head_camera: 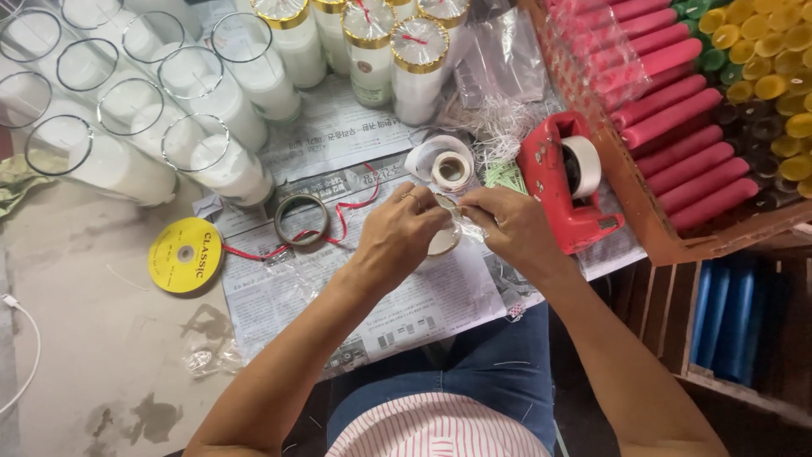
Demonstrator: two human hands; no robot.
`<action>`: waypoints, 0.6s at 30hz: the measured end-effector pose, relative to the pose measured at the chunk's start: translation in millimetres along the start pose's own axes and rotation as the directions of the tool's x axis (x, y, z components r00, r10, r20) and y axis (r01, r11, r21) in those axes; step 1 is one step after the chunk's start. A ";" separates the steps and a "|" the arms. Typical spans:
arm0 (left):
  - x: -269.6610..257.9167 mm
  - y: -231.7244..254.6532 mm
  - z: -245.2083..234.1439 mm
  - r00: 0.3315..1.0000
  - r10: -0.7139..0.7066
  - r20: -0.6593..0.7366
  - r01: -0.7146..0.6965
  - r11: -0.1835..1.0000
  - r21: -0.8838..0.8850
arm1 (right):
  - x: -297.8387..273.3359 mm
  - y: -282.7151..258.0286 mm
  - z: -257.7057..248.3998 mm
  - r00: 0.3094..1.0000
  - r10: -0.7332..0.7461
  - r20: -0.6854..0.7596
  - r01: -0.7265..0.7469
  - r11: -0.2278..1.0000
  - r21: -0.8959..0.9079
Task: Wrapping a glass candle in plastic film and tying it with a decorative red ribbon.
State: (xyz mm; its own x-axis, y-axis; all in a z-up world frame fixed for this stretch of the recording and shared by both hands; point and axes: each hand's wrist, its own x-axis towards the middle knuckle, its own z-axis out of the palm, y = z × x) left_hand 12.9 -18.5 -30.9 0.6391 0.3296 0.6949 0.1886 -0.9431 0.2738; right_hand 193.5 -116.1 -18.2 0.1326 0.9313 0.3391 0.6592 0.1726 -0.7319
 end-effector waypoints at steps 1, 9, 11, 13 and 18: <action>1.5 0.4 -1.1 1.000 -0.018 -0.003 0.018 1.000 -0.013 | -0.7 1.4 0.2 1.000 0.006 -0.003 -0.006 0.999 -0.035; 1.6 1.6 -8.6 1.000 -0.025 0.010 0.026 0.998 -0.059 | -6.6 0.9 0.6 0.999 0.048 0.000 -0.048 0.996 -0.077; 3.9 2.1 -11.8 1.000 -0.017 0.009 0.018 0.998 -0.066 | -0.8 1.9 1.3 1.000 -0.006 -0.018 0.003 0.988 -0.153; 3.6 -0.3 -11.6 1.000 0.002 0.026 0.000 0.997 -0.082 | 6.9 0.7 2.9 0.995 -0.098 0.008 0.097 0.959 -0.268; 1.0 -3.3 -8.3 0.999 -0.024 0.048 0.026 0.999 -0.043 | 8.6 9.0 6.0 0.991 -0.128 0.022 0.130 0.964 -0.232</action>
State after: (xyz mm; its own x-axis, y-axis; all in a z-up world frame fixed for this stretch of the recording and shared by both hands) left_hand 6.7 -14.7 -25.6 0.6692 0.3493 0.6559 0.1724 -0.9315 0.3203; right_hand 196.1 -104.6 -25.4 0.0303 0.9084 0.4170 0.8243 0.2133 -0.5245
